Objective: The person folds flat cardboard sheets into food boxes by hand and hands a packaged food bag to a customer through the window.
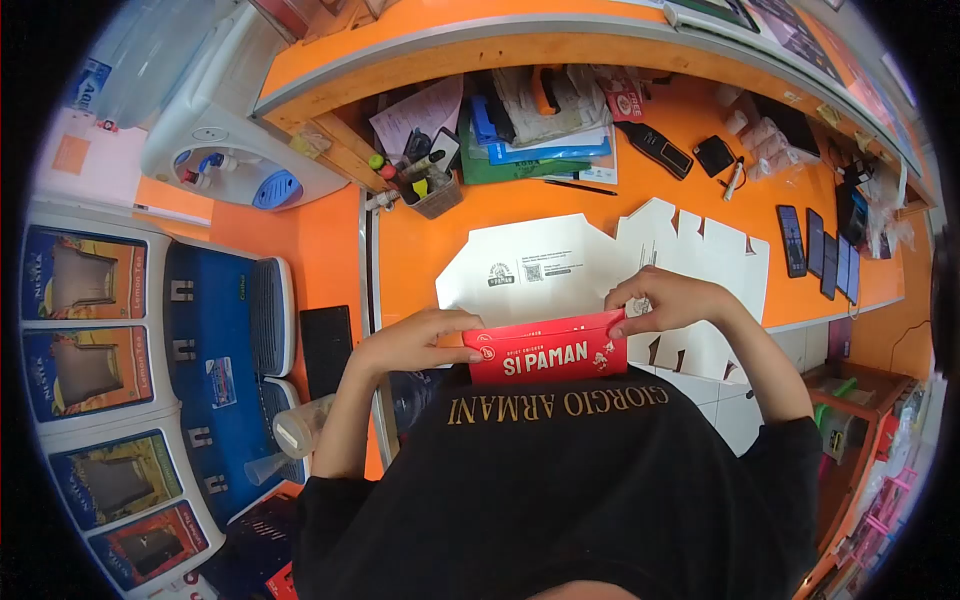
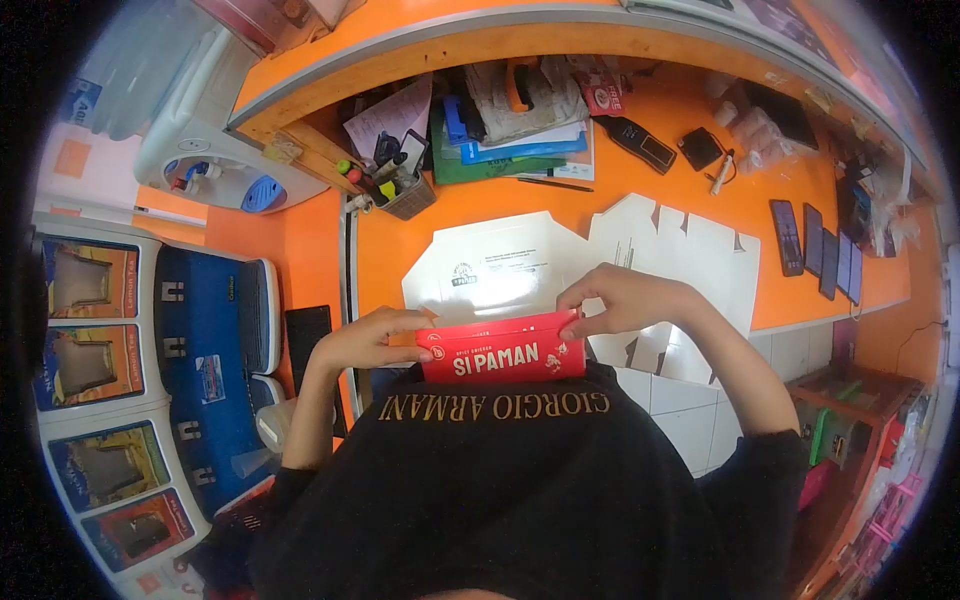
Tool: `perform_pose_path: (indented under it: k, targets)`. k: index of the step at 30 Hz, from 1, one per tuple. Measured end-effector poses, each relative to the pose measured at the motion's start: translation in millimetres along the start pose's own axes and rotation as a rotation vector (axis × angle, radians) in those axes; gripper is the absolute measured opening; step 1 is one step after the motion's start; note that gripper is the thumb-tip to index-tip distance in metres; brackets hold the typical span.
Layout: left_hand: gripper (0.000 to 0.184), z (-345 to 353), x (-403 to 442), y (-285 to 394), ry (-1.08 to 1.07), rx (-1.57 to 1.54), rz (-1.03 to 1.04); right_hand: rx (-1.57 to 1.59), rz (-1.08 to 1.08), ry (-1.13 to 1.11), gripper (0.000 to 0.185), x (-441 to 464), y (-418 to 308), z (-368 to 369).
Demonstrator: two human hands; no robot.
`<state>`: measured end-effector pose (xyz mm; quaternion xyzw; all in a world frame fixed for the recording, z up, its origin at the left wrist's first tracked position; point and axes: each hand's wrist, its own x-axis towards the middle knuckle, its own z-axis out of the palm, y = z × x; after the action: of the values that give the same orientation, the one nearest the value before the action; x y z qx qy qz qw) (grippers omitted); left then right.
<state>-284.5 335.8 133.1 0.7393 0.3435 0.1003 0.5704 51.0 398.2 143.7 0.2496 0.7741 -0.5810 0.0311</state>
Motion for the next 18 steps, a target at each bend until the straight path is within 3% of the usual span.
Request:
perform_pose_path:
  k: [7,9,13,16,18]
  targets:
    - [0.025,5.7,-1.5,6.9,0.021,0.02,0.021,0.084,0.034,0.077,0.017,-8.0,2.9,14.3]
    - [0.024,3.7,-1.5,14.3,-0.038,0.006,-0.122,0.034,0.008,0.056,0.019,-10.9,4.1,15.2]
    - [0.022,6.9,1.5,3.1,0.087,0.063,-0.005,-0.065,-0.062,0.251,0.021,-17.1,11.1,18.9]
    - [0.022,16.1,14.5,-21.9,0.207,0.313,-0.024,0.019,-0.039,0.84,0.039,-21.3,64.5,17.6]
    - [0.019,28.5,28.4,-45.3,0.287,0.488,0.002,-0.227,0.333,1.168,0.047,-40.8,113.0,8.6]
